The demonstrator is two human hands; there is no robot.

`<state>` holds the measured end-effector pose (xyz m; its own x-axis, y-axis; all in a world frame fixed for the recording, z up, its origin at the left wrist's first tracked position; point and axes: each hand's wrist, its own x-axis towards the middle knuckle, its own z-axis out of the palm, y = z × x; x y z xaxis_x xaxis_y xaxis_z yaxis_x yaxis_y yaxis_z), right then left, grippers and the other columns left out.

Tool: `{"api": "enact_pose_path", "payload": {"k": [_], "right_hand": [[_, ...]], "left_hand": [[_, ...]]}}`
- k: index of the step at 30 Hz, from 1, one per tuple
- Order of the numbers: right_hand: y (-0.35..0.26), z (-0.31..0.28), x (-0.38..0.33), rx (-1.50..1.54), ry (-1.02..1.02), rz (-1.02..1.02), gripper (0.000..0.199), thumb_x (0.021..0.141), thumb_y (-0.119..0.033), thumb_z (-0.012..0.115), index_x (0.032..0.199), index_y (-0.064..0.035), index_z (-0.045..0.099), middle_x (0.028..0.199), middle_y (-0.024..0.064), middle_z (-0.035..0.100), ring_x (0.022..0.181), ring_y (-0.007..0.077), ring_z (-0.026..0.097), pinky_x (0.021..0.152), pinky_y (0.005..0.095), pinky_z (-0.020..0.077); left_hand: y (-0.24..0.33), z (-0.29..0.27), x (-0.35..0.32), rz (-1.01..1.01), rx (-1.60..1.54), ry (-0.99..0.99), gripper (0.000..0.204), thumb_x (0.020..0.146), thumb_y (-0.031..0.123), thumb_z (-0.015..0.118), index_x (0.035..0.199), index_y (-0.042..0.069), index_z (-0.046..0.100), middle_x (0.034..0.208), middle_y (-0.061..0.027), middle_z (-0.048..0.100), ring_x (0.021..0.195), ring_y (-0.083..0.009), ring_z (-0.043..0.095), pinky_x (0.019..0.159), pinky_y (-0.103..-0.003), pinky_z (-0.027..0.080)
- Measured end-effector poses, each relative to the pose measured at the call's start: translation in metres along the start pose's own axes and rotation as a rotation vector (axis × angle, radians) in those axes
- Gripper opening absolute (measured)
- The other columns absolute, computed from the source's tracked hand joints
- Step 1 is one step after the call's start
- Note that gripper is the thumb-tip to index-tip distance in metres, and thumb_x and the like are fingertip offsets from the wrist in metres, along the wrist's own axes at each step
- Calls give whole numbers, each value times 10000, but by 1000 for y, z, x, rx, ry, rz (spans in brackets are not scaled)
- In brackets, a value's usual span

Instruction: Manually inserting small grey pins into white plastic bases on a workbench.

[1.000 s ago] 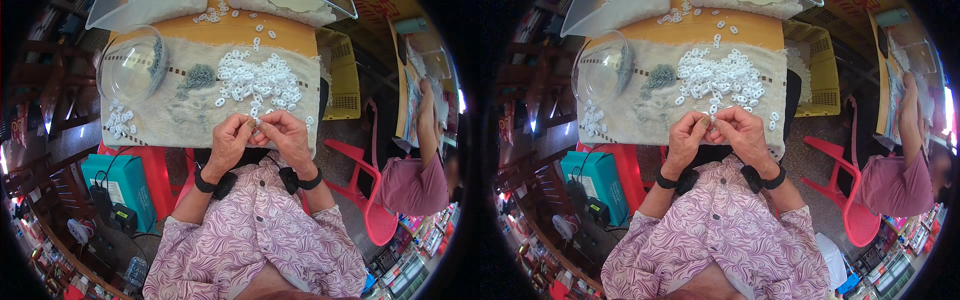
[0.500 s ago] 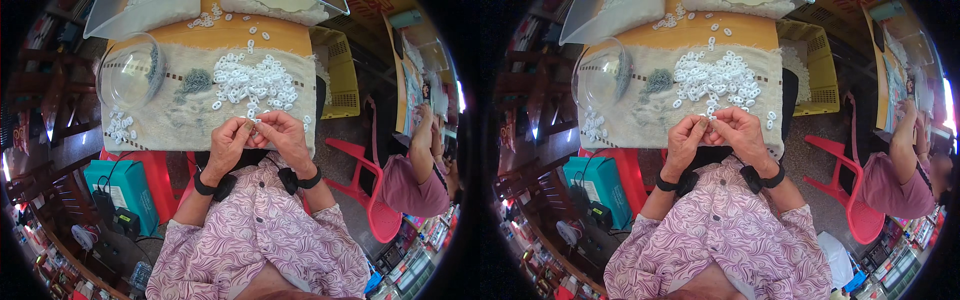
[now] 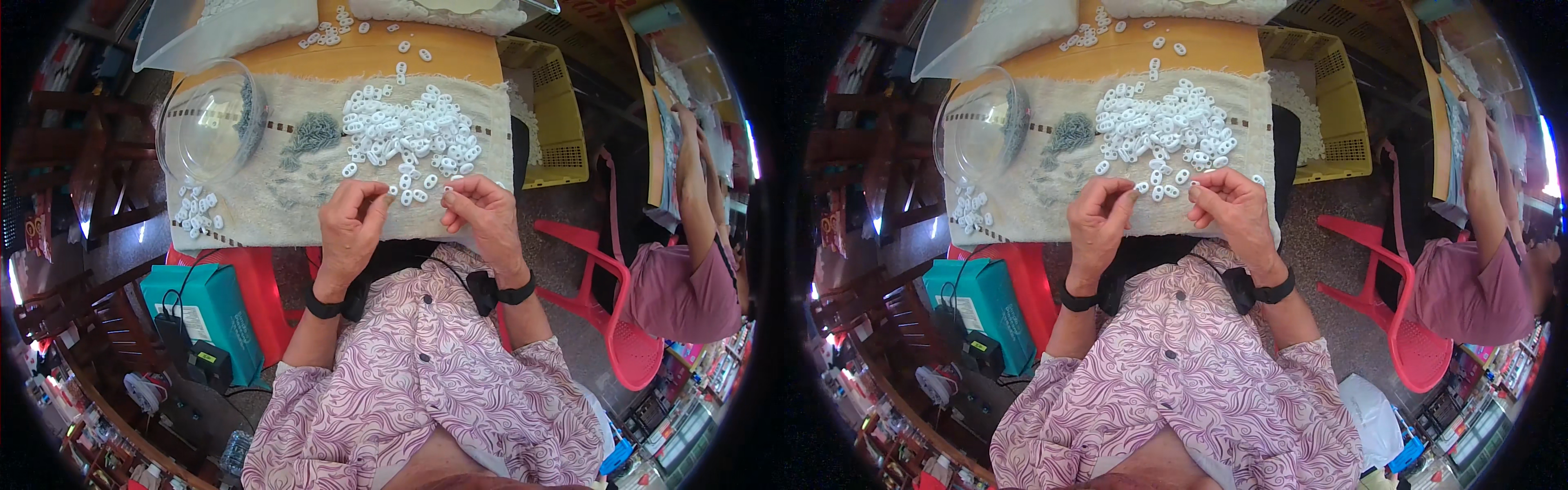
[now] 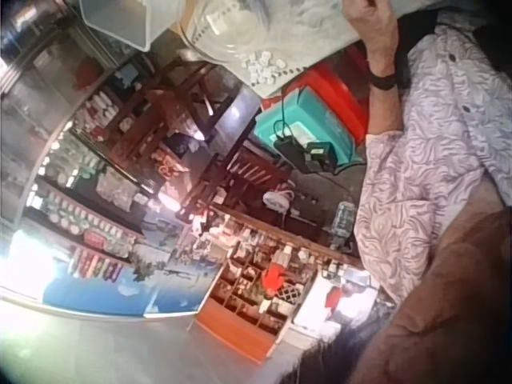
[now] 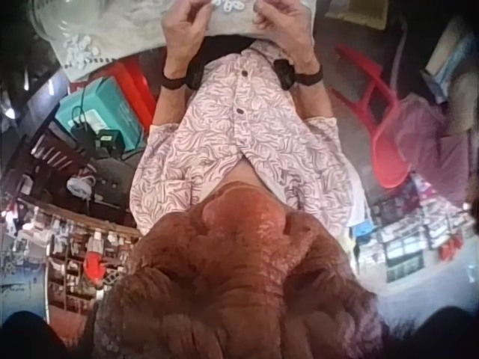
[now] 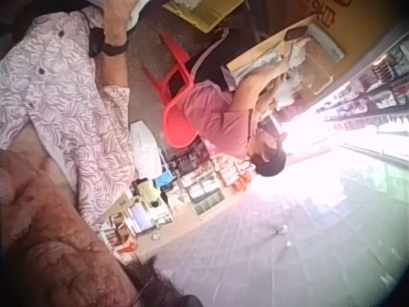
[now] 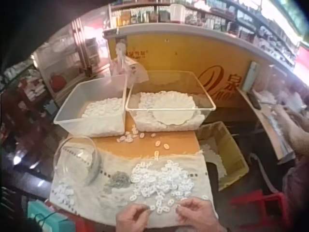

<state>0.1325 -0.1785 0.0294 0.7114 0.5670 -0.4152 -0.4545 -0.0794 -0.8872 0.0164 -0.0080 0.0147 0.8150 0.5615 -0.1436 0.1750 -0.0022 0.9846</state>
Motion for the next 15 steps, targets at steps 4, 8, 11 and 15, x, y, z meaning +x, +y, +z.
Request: {"api": "enact_pose_path", "payload": {"k": [4,8,11,15], "right_hand": [[0,-3,-4,5,41,33,154,875,-66,632,991,31,607,765,50,633,635,79,614,529,183,490],[3,-4,-5,12,32,39,154,873,-65,633,992,30,606,768,48,632,639,80,615,530,181,489],[5,-5,-5,21,22,45,155,872,-65,634,992,29,605,773,47,632,639,80,616,532,180,490],[4,-4,-4,-1,19,64,153,871,-65,635,990,27,605,775,47,631,636,77,613,530,181,488]], "left_hand": [[-1,8,0,283,335,-36,115,780,-20,655,888,8,624,771,-92,567,596,-168,570,532,-296,449],[-9,16,0,446,499,-54,178,743,-24,668,911,13,621,814,-123,559,661,-255,583,571,-336,462],[-4,19,-1,428,604,-77,233,734,-2,685,953,20,608,839,-131,551,713,-298,586,608,-372,471],[0,21,-1,434,693,-99,282,730,14,693,994,29,596,846,-125,540,725,-298,588,609,-375,471]]}}
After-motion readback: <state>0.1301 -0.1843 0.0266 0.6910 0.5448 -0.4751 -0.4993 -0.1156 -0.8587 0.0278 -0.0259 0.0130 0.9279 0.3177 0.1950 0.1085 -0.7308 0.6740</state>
